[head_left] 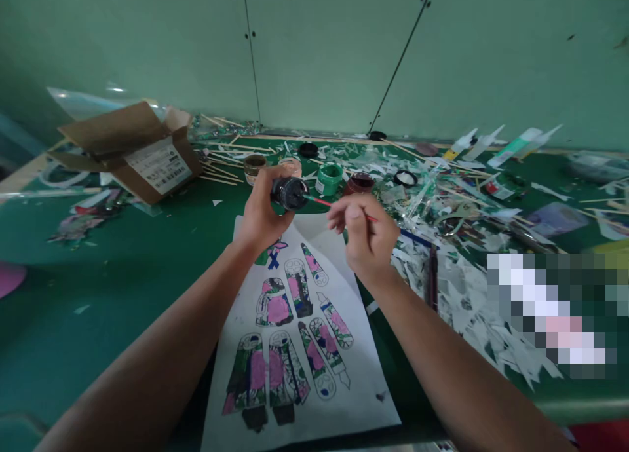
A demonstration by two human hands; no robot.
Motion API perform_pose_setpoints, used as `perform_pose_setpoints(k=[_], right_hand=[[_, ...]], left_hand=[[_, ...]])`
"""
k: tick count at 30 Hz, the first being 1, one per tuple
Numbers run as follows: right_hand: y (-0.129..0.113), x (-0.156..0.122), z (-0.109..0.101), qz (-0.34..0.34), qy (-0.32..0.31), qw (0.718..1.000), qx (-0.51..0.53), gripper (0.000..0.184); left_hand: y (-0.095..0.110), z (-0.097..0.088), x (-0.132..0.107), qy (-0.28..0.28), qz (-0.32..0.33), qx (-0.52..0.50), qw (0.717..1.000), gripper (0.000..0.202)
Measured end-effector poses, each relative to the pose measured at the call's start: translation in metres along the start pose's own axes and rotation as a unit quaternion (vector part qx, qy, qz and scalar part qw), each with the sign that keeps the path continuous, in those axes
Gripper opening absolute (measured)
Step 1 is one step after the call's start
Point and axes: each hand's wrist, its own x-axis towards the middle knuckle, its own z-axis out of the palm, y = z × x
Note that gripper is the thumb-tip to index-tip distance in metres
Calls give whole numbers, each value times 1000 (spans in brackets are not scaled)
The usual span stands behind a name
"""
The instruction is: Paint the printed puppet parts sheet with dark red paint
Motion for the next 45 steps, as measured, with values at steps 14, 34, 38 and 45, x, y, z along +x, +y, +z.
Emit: perform_pose_setpoints(k=[14,34,38,45], right_hand=[[13,9,-3,131,-6,983,-125,33],[22,38,-53,58,96,931,-347,25],[34,48,-90,141,149,879,-431,19],[47,48,-113,210,202,839,-459,20]], left_hand=[[-2,3,-2,35,-26,-58,997,74],[9,1,-5,35,-56,-59,996,86],[7,3,-6,33,-76,-79,993,86],[5,6,-5,33,-83,-92,992,83]])
